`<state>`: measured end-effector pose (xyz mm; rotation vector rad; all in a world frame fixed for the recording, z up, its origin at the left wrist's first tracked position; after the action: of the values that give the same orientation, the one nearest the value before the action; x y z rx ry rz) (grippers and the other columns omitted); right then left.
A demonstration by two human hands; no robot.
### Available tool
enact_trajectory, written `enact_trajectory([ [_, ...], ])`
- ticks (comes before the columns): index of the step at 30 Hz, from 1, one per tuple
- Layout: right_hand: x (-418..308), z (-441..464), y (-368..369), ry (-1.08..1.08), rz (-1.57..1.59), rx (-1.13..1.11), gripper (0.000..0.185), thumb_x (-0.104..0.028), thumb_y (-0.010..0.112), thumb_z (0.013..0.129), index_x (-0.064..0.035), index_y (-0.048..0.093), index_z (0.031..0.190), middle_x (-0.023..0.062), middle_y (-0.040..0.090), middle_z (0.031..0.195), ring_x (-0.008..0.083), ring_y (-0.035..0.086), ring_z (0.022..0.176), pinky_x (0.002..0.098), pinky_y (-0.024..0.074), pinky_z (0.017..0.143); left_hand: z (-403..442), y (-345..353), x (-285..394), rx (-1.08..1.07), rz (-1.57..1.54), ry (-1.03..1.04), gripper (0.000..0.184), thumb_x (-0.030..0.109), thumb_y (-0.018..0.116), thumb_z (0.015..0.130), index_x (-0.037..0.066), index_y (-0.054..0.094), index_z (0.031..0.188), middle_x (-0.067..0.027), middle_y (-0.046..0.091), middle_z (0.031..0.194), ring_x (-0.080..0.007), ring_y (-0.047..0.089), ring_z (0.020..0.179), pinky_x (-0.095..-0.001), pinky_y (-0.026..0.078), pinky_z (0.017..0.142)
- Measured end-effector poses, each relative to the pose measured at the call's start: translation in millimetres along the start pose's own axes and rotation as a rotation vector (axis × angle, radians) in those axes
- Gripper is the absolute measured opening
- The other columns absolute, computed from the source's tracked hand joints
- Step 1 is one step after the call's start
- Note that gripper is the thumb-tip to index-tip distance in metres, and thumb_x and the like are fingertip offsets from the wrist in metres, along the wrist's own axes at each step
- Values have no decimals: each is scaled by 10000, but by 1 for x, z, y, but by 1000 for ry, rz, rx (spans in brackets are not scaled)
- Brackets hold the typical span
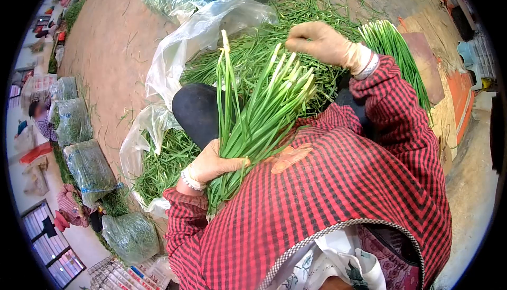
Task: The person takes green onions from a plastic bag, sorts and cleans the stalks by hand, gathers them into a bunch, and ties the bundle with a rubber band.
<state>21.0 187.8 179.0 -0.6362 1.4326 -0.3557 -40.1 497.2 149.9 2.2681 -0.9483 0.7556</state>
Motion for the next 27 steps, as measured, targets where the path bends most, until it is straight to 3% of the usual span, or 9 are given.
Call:
enact_trajectory([
  [4,67,-6,-52,306,-497,224,293,-308,616,886,-33,672,970,76,645,818,154,584,763,274,477,721,2,1,5,-3,51,53,404,55,776,759,28,627,1134,-14,667,1034,-92,596,905,-272,484,841],
  [7,5,2,-46,80,-162,391,370,-384,624,882,-28,676,967,80,645,825,151,585,772,278,477,721,6,3,-2,-60,30,21,430,106,762,793,1,592,1174,-15,648,1066,-81,567,948,-257,469,858],
  [8,-16,7,-31,135,-65,244,548,-549,600,842,-13,680,915,107,648,773,201,607,735,330,482,697,9,3,-1,-61,31,17,430,106,762,793,1,592,1174,-15,648,1066,-81,567,948,-257,469,858],
  [10,-52,14,-3,113,-188,51,584,-601,567,836,-31,673,908,123,625,705,247,602,661,347,483,659,11,7,5,-63,78,30,429,108,750,804,-1,586,1185,-16,646,1079,-83,566,953,-258,466,865],
  [12,-69,21,15,87,-438,-14,551,-563,522,875,-29,660,863,129,629,719,265,608,675,359,489,669,11,11,11,-60,96,21,429,107,747,807,-2,583,1188,-18,645,1087,-82,566,957,-258,465,868],
  [16,-54,28,29,-40,-334,141,473,-483,515,903,-36,650,829,126,638,727,257,617,686,361,497,692,11,11,12,-32,116,27,427,96,734,814,-2,578,1199,-26,643,1104,-83,568,967,-256,465,875],
  [21,-11,20,-19,131,419,238,304,-299,543,902,-31,641,800,18,624,710,98,584,660,256,488,668,10,5,7,-41,25,35,418,80,744,800,8,598,1185,-22,646,1098,-88,577,957,-254,466,870],
  [24,5,3,-59,34,-131,389,224,-247,587,872,-37,661,897,68,657,918,154,609,856,290,486,807,11,-2,3,-3,-44,76,410,77,760,781,16,618,1162,-20,650,1082,-91,583,951,-250,465,859],
  [27,-10,-21,-58,-53,-179,548,218,-229,627,845,-41,666,948,97,636,1035,187,590,991,319,455,898,15,-2,7,42,-119,144,425,76,766,772,15,610,1163,-24,653,1065,-94,585,942,-253,466,857],
])
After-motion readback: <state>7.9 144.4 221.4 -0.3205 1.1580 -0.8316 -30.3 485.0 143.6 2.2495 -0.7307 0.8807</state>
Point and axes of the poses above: each hand's wrist, its own z-axis towards the middle knuckle, its own y-axis out of the palm, x = y × z, the point moved 6 cm from there along z, towards the middle knuckle
